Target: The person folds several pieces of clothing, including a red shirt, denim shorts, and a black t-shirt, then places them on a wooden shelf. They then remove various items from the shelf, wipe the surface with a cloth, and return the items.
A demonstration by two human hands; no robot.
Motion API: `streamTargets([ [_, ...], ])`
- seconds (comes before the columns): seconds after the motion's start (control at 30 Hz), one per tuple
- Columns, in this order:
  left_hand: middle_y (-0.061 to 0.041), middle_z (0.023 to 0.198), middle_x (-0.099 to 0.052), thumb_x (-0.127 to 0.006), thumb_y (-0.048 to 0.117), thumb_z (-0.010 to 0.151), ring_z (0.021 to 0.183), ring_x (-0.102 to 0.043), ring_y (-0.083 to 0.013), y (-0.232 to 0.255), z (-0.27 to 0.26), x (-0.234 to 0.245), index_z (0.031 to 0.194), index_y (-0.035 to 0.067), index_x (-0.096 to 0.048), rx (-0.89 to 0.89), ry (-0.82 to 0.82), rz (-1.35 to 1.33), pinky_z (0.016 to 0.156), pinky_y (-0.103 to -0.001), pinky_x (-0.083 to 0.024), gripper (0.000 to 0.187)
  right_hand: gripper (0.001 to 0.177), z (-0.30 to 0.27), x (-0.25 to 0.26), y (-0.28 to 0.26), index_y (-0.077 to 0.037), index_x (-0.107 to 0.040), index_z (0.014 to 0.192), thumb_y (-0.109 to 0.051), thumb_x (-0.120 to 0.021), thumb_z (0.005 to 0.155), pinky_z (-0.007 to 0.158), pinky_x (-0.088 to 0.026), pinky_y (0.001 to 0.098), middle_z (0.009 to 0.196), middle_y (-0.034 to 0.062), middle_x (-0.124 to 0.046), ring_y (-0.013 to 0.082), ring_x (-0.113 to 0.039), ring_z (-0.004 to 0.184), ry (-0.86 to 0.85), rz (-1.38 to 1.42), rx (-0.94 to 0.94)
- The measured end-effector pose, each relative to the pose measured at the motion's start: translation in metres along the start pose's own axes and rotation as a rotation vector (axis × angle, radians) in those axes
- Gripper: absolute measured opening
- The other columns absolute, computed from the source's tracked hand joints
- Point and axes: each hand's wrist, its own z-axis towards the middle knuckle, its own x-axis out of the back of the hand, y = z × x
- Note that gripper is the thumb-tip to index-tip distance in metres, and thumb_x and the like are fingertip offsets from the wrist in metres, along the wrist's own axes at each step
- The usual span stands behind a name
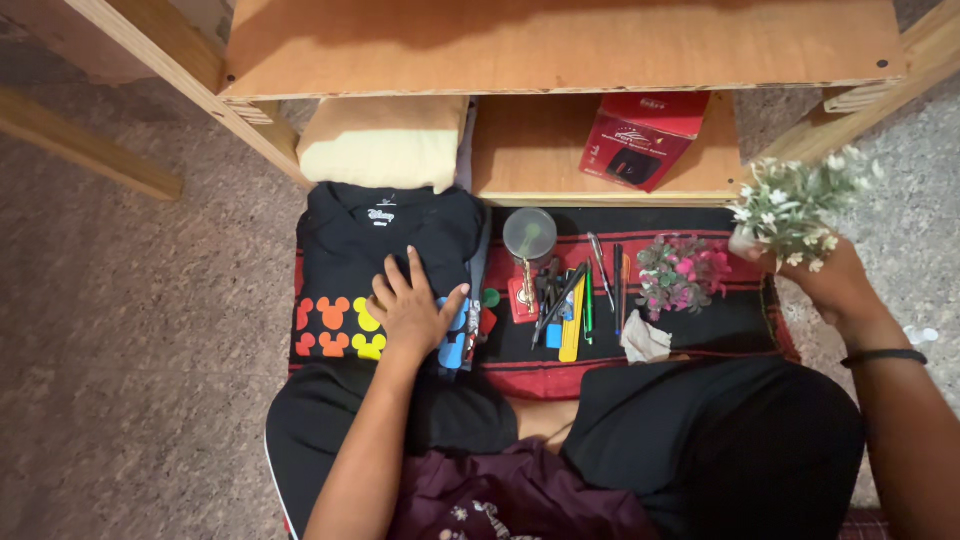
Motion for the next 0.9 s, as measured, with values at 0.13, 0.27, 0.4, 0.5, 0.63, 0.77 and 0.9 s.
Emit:
streamTargets([
  [0.13,-0.025,0.163,-0.017,-0.057,0.079,0.082,0.142,-0.022,-0.0497,0.001,0.001,0.003,0.162,0.012,-0.018,0.005,-0.014,-0.007,0.110,-0.070,-0.016,0.111,0.047,-0.003,0.008,0.040,0.001,-0.067,0.125,-0.008,-0.080,0.080,0.092,-0.054,0.0301,0.117,0.0073,-0.075,0.0156,-0.070,0.104,-0.006,0.050,-0.093],
  [0.27,-0.026,0.162,-0.015,-0.057,0.079,0.083,0.142,-0.020,-0.0500,0.001,0.002,0.004,0.162,0.011,-0.017,0.010,-0.035,-0.008,0.110,-0.070,-0.015,0.112,0.048,0.002,0.024,0.117,0.002,-0.067,0.127,-0.006,-0.080,0.081,0.089,-0.054,0.0342,0.115,0.0096,-0.074,0.0180,-0.067,0.101,-0.031,-0.100,-0.186],
  [0.4,-0.026,0.163,-0.015,-0.057,0.079,0.083,0.142,-0.020,-0.0494,0.001,0.001,0.004,0.162,0.011,-0.017,0.006,-0.031,-0.017,0.111,-0.070,-0.015,0.111,0.051,0.002,0.026,0.172,0.002,-0.066,0.129,-0.003,-0.082,0.081,0.085,-0.053,0.0383,0.113,0.0122,-0.073,0.0205,-0.062,0.097,-0.090,-0.290,-0.233],
  [0.5,-0.025,0.164,-0.015,-0.056,0.079,0.083,0.143,-0.020,-0.0494,0.002,0.001,0.004,0.163,0.013,-0.016,0.019,-0.048,-0.009,0.111,-0.070,-0.015,0.111,0.052,-0.005,0.025,0.180,-0.002,-0.066,0.126,-0.006,-0.079,0.076,0.089,-0.053,0.0336,0.117,0.0054,-0.073,0.0166,-0.065,0.103,-0.194,-0.032,-0.111],
  [0.63,-0.026,0.163,-0.015,-0.056,0.080,0.083,0.144,-0.019,-0.0496,0.002,0.002,0.004,0.163,0.013,-0.015,0.019,-0.042,-0.005,0.111,-0.070,-0.015,0.112,0.048,-0.005,0.021,0.188,0.001,-0.065,0.125,-0.003,-0.077,0.078,0.087,-0.054,0.0351,0.115,0.0082,-0.073,0.0178,-0.066,0.100,-0.106,-0.099,-0.101],
  [0.77,-0.026,0.163,-0.014,-0.056,0.079,0.083,0.143,-0.019,-0.0499,0.001,0.002,0.003,0.163,0.013,-0.015,0.014,-0.041,-0.007,0.111,-0.071,-0.015,0.112,0.043,-0.002,0.024,0.188,0.004,-0.064,0.127,0.002,-0.069,0.084,0.086,-0.054,0.0359,0.111,0.0128,-0.073,0.0210,-0.067,0.097,-0.020,-0.369,0.009],
  [0.9,-0.025,0.163,-0.015,-0.057,0.079,0.082,0.143,-0.019,-0.0497,0.002,0.002,0.003,0.163,0.013,-0.016,0.016,-0.038,-0.006,0.110,-0.071,-0.015,0.112,0.038,-0.003,0.016,0.187,0.003,-0.065,0.125,-0.004,-0.071,0.088,0.085,-0.053,0.0345,0.113,0.0101,-0.074,0.0186,-0.066,0.099,-0.002,-0.156,-0.078],
])
